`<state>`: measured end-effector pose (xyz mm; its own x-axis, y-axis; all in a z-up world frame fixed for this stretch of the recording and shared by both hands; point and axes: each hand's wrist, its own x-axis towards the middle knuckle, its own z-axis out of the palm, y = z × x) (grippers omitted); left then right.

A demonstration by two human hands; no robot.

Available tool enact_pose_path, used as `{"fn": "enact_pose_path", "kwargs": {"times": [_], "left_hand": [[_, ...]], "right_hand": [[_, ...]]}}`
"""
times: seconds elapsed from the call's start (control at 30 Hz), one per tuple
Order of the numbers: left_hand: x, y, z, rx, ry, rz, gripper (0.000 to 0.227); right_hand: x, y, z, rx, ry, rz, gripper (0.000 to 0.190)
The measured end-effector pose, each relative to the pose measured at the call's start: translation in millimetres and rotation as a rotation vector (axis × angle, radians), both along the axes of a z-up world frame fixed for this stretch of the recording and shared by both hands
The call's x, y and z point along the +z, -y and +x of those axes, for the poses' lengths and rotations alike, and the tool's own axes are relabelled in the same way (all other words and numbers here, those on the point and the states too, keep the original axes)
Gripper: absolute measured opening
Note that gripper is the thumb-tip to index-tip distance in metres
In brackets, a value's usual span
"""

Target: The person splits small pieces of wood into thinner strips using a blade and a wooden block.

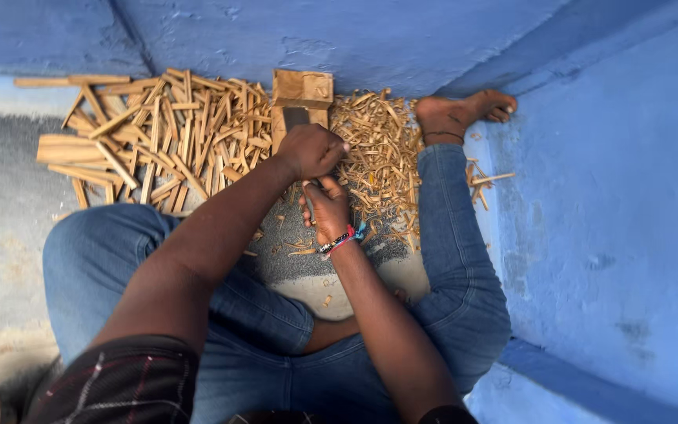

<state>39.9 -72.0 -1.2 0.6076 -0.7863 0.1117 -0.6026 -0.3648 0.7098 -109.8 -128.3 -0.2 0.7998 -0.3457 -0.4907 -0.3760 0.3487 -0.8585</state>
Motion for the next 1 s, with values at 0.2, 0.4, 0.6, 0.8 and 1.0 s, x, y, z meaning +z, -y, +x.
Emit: {"fn": "enact_pose_path", "kwargs": {"times": [0.2,0.4,0.6,0.8,1.0], "left_hand": [[-7,-8,-11,-0.041,0.060,-0.540,0.026],[3,-63,-35,0.355,0.241,-0.552,0.030],[16,-74,-33,0.181,0.364,-0.059,0.035],[7,-68,-37,0.224,0.405,0.153,0.033],[7,-68,-35,0.265,0.403,0.141,0.032]], "right_hand": [[-1,1,-11,0.054,0.139,-0.050,0.012],[8,0,-27,-0.136,0.289,-0.080,0.059],[16,8,-53,-0.119,0.201,-0.109,0.055],[6,6,-60,-0.134,0.151,-0.097,0.053],[12,3,-62,-0.059,0.110,-0.122,0.057]]}}
